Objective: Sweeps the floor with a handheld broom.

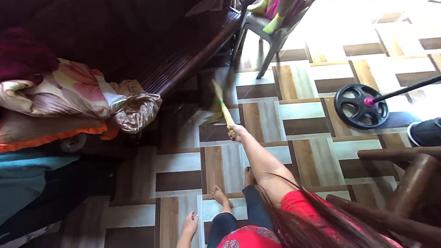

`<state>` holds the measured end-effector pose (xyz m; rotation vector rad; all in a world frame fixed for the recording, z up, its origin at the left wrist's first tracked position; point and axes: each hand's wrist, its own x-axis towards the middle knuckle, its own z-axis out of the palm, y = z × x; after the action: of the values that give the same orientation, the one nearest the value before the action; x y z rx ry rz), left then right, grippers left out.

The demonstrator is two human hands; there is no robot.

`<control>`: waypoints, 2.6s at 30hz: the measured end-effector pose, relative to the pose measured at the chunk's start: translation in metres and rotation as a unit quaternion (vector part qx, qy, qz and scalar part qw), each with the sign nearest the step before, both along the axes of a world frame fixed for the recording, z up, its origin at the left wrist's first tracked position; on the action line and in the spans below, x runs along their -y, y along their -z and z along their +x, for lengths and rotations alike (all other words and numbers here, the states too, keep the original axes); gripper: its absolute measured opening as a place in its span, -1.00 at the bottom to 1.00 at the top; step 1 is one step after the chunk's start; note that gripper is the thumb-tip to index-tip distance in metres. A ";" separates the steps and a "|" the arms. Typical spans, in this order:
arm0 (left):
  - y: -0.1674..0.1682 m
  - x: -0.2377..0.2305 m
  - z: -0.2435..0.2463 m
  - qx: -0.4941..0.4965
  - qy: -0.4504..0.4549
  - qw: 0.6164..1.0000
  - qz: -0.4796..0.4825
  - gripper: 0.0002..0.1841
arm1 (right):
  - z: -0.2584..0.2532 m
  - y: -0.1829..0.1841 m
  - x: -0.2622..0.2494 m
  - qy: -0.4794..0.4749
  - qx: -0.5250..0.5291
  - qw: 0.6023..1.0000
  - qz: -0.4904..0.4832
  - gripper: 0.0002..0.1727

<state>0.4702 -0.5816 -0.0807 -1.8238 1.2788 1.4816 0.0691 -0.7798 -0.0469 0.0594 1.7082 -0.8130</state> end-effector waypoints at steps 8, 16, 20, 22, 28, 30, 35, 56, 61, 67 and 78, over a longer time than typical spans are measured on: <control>-0.005 0.027 -0.020 0.004 0.052 0.998 -0.017 -0.52 | -0.019 -0.008 -0.119 -0.097 -0.117 0.988 0.013 -0.15; 0.001 0.037 -0.060 0.002 0.129 0.992 -0.002 -0.51 | 0.035 -0.108 -0.189 -0.199 0.200 0.959 -0.037 -0.37; -0.006 0.050 -0.093 -0.006 0.172 0.985 -0.012 -0.51 | 0.065 -0.099 -0.156 -0.179 0.310 0.934 -0.006 -0.83; -0.014 0.057 -0.112 -0.007 0.203 0.979 -0.030 -0.53 | 0.079 -0.085 -0.141 -0.180 0.319 0.930 0.021 -0.82; -0.029 0.063 -0.167 -0.030 0.186 0.980 -0.055 -0.52 | 0.036 -0.073 -0.151 -0.123 0.274 0.951 0.075 -0.71; -0.028 0.059 -0.182 -0.021 0.182 0.982 -0.050 -0.51 | -0.018 -0.066 -0.166 -0.077 0.237 0.964 0.091 -0.68; -0.016 0.039 -0.210 -0.034 0.116 0.992 -0.029 -0.53 | -0.166 -0.044 -0.183 0.040 0.110 0.986 0.115 -0.67; -0.019 0.051 -0.356 -0.010 0.283 0.959 -0.021 -0.49 | -0.241 -0.138 -0.301 -0.225 0.158 0.961 -0.035 -0.30; -0.038 0.046 -0.369 -0.002 0.304 0.952 -0.025 -0.51 | -0.206 -0.124 -0.250 -0.102 0.312 0.945 -0.006 -0.80; -0.051 0.045 -0.371 -0.027 0.311 0.949 -0.043 -0.50 | -0.172 -0.082 -0.193 -0.074 0.251 0.963 0.065 -0.77; -0.033 0.034 -0.312 0.005 0.225 0.974 -0.018 -0.50 | -0.305 -0.019 -0.197 0.056 -0.011 0.997 0.053 -0.42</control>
<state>0.1583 -0.6152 -0.0476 -1.4293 1.5929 1.2009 -0.2356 -0.5827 -0.0274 0.2218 1.7799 -0.8068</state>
